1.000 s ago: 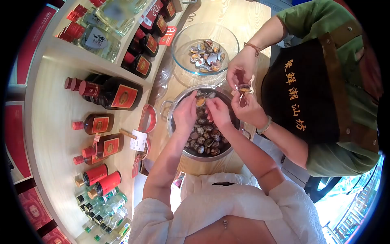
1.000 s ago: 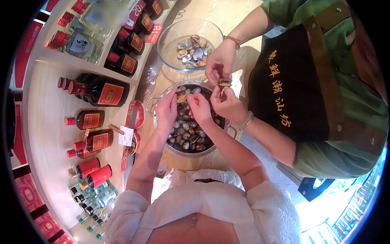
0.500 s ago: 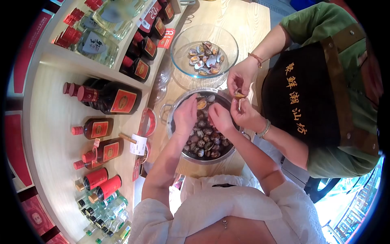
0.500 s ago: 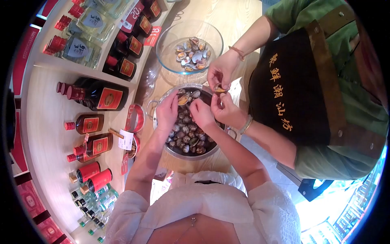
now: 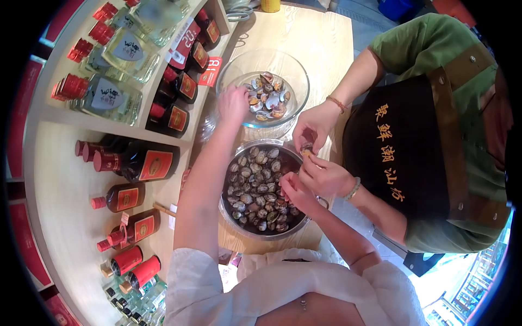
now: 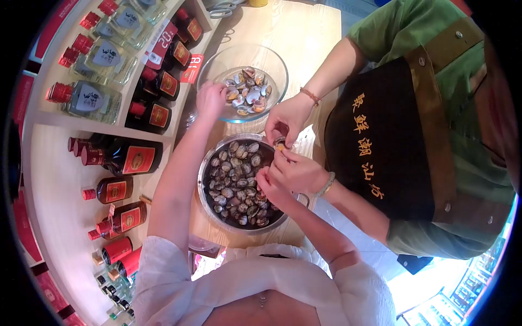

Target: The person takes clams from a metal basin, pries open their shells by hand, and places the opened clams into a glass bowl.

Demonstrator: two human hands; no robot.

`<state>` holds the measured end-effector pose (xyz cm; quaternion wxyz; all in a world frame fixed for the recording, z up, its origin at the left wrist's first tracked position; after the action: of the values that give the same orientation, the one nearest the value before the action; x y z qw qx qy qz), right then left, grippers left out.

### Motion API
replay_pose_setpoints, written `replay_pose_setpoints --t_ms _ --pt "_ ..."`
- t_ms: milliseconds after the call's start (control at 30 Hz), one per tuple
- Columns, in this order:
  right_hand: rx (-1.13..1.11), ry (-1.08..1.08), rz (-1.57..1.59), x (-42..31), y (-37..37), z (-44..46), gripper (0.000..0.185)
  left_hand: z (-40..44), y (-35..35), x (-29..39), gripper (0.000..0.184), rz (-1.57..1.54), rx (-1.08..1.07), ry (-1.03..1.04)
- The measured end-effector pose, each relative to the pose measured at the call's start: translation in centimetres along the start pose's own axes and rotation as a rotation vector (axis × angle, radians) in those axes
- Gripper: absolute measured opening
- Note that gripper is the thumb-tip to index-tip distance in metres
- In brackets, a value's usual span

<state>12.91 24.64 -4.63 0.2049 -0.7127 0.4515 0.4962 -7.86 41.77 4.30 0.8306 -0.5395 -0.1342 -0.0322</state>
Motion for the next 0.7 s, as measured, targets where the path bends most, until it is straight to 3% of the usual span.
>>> replay_pose_setpoints --t_ms 100,167,300,400,500,700 --pt "-0.001 -0.006 0.107 0.8 -0.6 0.4 0.014 1.5 3.7 -0.9 0.009 0.074 -0.160 0.089" --pt "-0.002 -0.016 0.112 0.9 -0.9 0.5 0.013 1.2 6.3 0.3 0.008 0.251 -0.357 0.291" --pt "-0.032 -0.067 0.126 0.4 -1.2 0.7 0.010 0.6 8.1 1.1 0.008 0.366 -0.455 0.440" --pt "-0.163 0.012 0.261 0.7 -0.7 1.2 0.011 0.1 8.6 1.6 0.009 0.332 -0.512 0.468" --pt "-0.073 -0.009 0.199 0.7 -1.0 1.4 0.012 0.0 9.7 1.2 0.008 0.392 -0.638 0.460" --pt "-0.048 0.026 0.160 1.0 -0.9 1.2 0.012 0.3 9.6 0.2 0.009 0.402 -0.646 0.412"
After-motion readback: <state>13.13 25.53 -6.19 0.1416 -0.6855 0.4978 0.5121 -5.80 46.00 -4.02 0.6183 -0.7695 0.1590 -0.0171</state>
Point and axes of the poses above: each hand's wrist, its own z-axis towards the middle knuckle, its own y-axis out of the palm, x = y × z, the point moved 10 cm from there along z, towards the middle knuckle, and after that the axes turned 3 degrees about z, right-handed, at the moved point
